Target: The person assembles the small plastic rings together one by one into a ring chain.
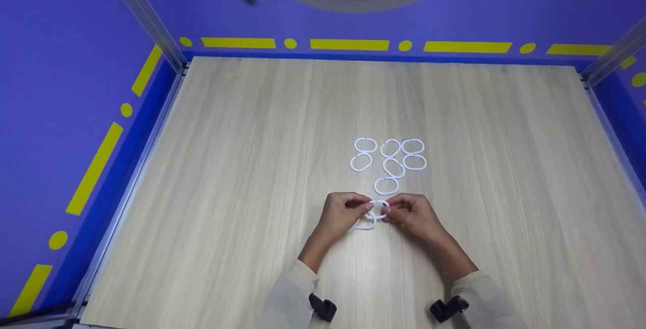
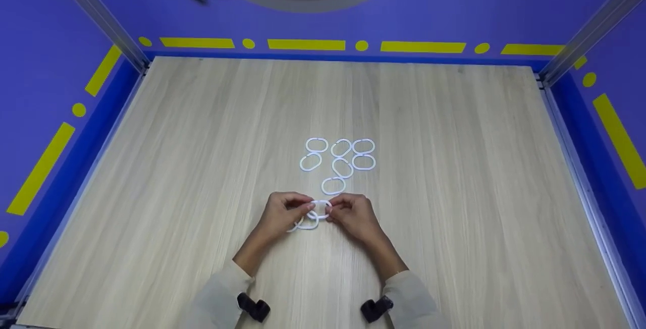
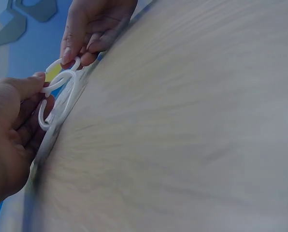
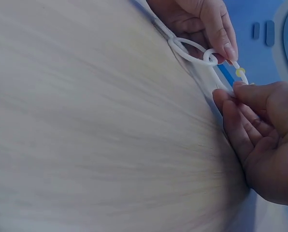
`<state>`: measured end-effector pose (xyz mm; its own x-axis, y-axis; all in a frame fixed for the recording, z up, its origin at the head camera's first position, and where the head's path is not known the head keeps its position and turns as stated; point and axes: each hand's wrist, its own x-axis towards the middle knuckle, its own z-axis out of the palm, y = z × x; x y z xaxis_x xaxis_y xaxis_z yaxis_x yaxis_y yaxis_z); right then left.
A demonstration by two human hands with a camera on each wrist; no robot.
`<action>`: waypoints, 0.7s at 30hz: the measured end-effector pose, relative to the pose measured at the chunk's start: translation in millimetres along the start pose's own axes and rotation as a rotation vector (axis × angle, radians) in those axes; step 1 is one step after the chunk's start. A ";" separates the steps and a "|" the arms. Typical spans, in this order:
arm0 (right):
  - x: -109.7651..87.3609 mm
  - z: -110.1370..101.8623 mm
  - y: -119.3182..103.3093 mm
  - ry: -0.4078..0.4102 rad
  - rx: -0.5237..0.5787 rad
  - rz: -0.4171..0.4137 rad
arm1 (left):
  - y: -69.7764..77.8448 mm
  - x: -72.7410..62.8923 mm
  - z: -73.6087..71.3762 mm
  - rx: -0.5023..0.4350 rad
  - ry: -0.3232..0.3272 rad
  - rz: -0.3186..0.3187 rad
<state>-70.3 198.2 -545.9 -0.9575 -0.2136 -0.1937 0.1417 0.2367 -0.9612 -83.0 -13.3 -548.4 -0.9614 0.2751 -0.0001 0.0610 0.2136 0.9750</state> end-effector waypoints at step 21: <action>24.2 3.2 -9.8 0.337 -0.651 -0.049 | -3.6 1.3 -4.1 -0.094 -0.014 -0.059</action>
<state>-94.0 187.7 -541.8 -0.9990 0.0398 0.0182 0.0192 0.7718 -0.6356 -85.5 -17.6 -551.0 -0.9586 0.2783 -0.0602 -0.0213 0.1406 0.9898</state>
